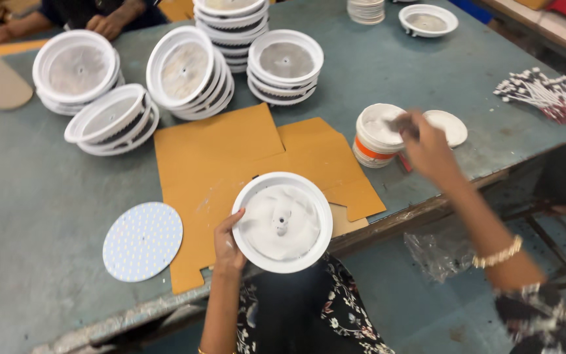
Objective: The person applies a white paste to the inside of white plastic bowls using a small rectangular tool. They scoop the paste from a container, spread it evenly inside each bowl, and place the finished bowls into a stack.
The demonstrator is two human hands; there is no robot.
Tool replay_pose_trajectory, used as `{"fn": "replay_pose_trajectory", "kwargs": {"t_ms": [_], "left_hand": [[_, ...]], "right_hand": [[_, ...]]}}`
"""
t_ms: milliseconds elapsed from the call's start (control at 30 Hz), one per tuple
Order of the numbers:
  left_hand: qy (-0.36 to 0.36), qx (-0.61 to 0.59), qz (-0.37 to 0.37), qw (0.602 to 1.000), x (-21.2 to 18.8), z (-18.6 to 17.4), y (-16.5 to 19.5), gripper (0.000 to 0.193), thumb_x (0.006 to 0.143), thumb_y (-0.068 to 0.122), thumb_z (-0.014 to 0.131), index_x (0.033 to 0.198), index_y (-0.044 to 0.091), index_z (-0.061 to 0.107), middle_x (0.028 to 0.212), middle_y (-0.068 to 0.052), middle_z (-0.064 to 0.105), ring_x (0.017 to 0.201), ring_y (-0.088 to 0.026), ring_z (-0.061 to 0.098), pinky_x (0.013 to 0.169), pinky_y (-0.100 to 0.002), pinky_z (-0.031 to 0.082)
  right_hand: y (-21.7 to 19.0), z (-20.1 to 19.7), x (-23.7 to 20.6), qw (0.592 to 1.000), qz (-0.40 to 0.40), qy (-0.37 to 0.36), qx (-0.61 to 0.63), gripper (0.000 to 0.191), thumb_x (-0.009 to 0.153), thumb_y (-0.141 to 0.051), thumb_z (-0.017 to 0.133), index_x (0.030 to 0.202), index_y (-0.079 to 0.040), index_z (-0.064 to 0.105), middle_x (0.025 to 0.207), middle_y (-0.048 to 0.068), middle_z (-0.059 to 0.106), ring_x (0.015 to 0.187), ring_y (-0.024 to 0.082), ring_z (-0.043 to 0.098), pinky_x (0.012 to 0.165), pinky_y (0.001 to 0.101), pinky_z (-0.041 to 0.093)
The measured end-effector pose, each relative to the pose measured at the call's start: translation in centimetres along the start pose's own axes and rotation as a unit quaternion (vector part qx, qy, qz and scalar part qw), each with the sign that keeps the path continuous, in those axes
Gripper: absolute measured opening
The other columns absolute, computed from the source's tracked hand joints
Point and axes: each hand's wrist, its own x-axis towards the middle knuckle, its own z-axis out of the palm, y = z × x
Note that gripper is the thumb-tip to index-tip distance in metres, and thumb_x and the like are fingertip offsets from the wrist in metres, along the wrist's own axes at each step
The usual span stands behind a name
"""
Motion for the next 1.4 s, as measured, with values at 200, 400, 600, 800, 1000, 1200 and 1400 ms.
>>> {"fn": "replay_pose_trajectory", "kwargs": {"t_ms": [200,400,600,800,1000,1200,1400], "left_hand": [[-0.034,0.029,0.020,0.999,-0.8,0.0,0.7,0.059,0.089,0.013,0.060,0.146,-0.001,0.052,0.137,-0.019,0.062,0.124,-0.029,0.061,0.108,-0.042,0.047],[-0.057,0.043,0.033,0.997,-2.0,1.2,1.5,0.059,0.091,0.014,0.057,0.148,0.001,0.050,0.142,-0.018,0.059,0.129,-0.028,0.057,0.110,-0.040,0.044],[-0.066,0.032,0.031,0.997,-2.2,1.1,2.0,0.058,0.092,0.014,0.057,0.148,0.001,0.049,0.143,-0.017,0.058,0.130,-0.028,0.055,0.112,-0.041,0.043],[-0.074,0.025,0.032,0.996,-2.4,0.5,2.6,0.058,0.092,0.013,0.057,0.148,0.002,0.050,0.143,-0.017,0.058,0.130,-0.028,0.055,0.112,-0.040,0.043],[-0.074,0.016,0.028,0.997,-2.9,-0.8,3.0,0.058,0.091,0.015,0.057,0.148,0.003,0.050,0.142,-0.017,0.059,0.129,-0.028,0.056,0.111,-0.040,0.044],[-0.065,-0.008,0.021,0.998,-3.8,-1.9,3.4,0.058,0.092,0.016,0.059,0.147,0.001,0.051,0.141,-0.017,0.060,0.128,-0.028,0.057,0.110,-0.040,0.045],[-0.076,-0.033,0.018,0.996,-5.2,-2.3,4.2,0.058,0.091,0.016,0.059,0.146,0.003,0.051,0.138,-0.017,0.060,0.127,-0.029,0.058,0.109,-0.041,0.047]], "right_hand": [[2.9,-0.4,7.9,0.955,0.014,-0.237,-0.178,0.044,0.090,-0.012,0.066,0.134,-0.010,0.061,0.110,0.024,0.075,0.097,0.040,0.072,0.087,0.0472,0.054],[2.8,1.7,10.1,0.926,0.005,-0.316,-0.206,0.055,0.085,-0.022,0.076,0.135,-0.011,0.055,0.114,0.024,0.069,0.109,0.043,0.063,0.085,0.0513,0.052],[3.2,2.8,9.3,0.938,0.113,-0.270,-0.184,0.057,0.090,-0.024,0.072,0.141,-0.009,0.050,0.117,0.027,0.069,0.109,0.046,0.065,0.089,0.0530,0.052],[2.1,4.0,8.4,0.964,0.113,-0.190,-0.149,0.064,0.089,-0.023,0.076,0.142,-0.001,0.046,0.116,0.031,0.066,0.108,0.045,0.065,0.088,0.0499,0.051],[0.0,4.3,7.0,0.951,0.245,-0.094,0.161,0.048,0.088,-0.003,0.071,0.128,0.007,0.046,0.105,0.021,0.068,0.086,0.027,0.075,0.073,0.0383,0.063],[-1.4,4.0,5.9,0.959,0.219,-0.025,0.178,0.044,0.092,0.000,0.070,0.127,0.008,0.044,0.106,0.019,0.066,0.085,0.026,0.075,0.071,0.0341,0.065],[-4.0,3.9,5.0,0.955,0.214,-0.048,0.198,0.038,0.091,0.001,0.069,0.125,0.007,0.052,0.110,0.021,0.067,0.089,0.026,0.074,0.078,0.0360,0.065]]}}
